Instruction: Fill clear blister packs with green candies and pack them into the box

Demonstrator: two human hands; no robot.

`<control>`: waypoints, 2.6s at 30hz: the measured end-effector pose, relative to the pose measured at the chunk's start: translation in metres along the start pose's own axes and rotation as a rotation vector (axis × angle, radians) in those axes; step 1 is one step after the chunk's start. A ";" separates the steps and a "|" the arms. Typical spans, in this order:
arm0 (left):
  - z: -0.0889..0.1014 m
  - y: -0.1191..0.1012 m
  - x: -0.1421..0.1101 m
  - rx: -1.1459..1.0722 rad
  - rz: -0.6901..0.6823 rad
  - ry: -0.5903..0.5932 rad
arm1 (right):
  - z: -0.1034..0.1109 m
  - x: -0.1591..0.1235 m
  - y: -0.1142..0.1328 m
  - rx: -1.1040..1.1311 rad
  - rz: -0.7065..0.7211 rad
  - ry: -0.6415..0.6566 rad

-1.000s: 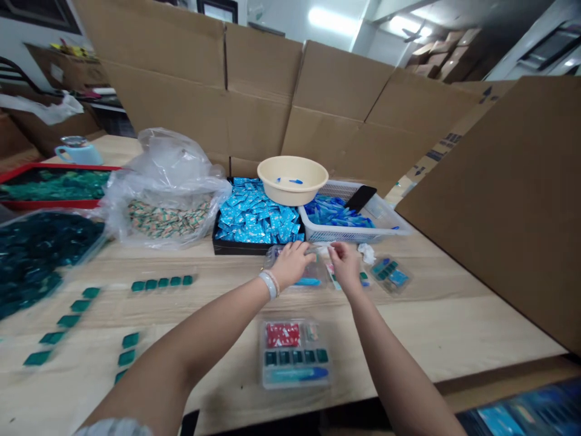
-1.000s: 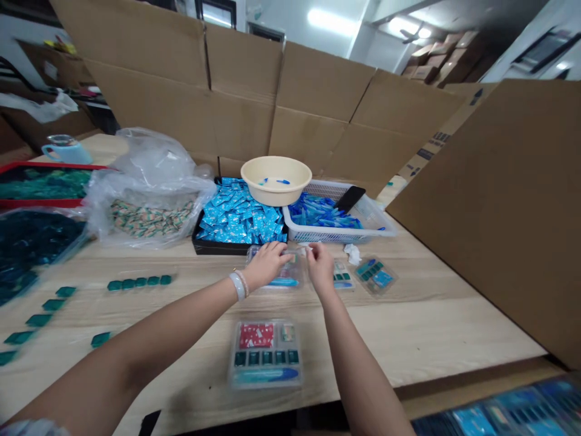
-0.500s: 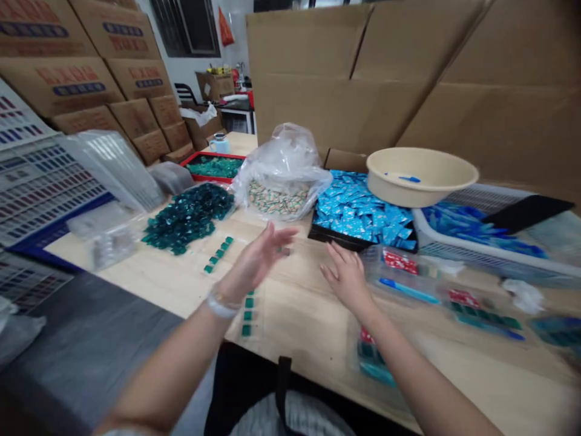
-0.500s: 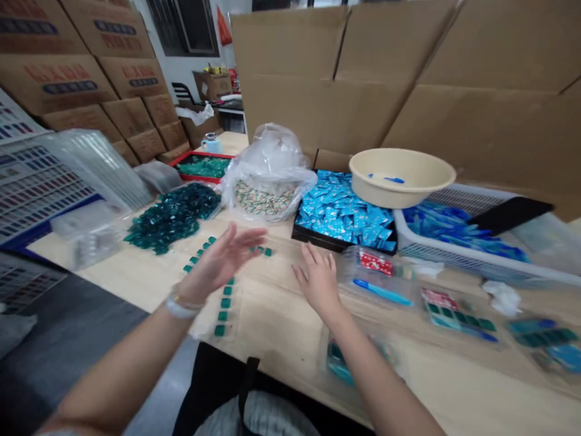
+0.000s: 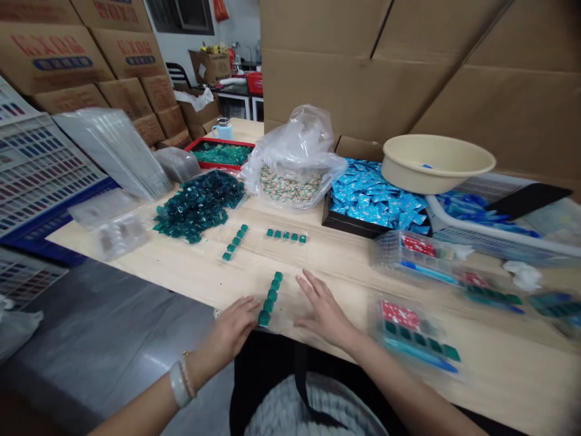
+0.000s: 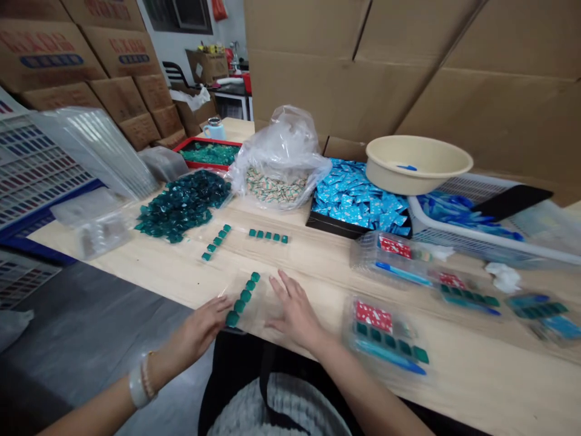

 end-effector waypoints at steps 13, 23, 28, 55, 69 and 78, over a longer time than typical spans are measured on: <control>0.033 -0.032 0.105 -1.226 0.228 0.050 | 0.076 0.015 -0.023 1.038 -0.066 -0.218; -0.039 -0.116 0.161 -0.987 0.146 0.559 | 0.096 -0.093 -0.049 1.261 -0.144 -0.748; -0.010 -0.158 0.250 -0.648 -0.031 0.576 | 0.159 -0.150 -0.079 1.030 -0.236 -0.899; -0.084 -0.202 0.344 -0.446 -0.101 -0.129 | 0.183 -0.147 -0.229 0.461 -0.488 -1.032; -0.052 -0.220 0.348 -1.289 -0.081 0.197 | 0.258 -0.167 -0.156 1.233 -0.205 -0.915; -0.115 -0.160 0.214 -0.483 0.110 0.245 | 0.107 -0.207 -0.132 0.799 -0.739 -0.956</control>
Point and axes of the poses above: each hand's wrist, its own x-axis towards the middle knuckle, its own z-axis out of the back of the hand, y = z × x, the point moved 2 cm from there along x, towards the middle knuckle, and after that the axes turned 14 degrees about y, right-handed, at the moved point
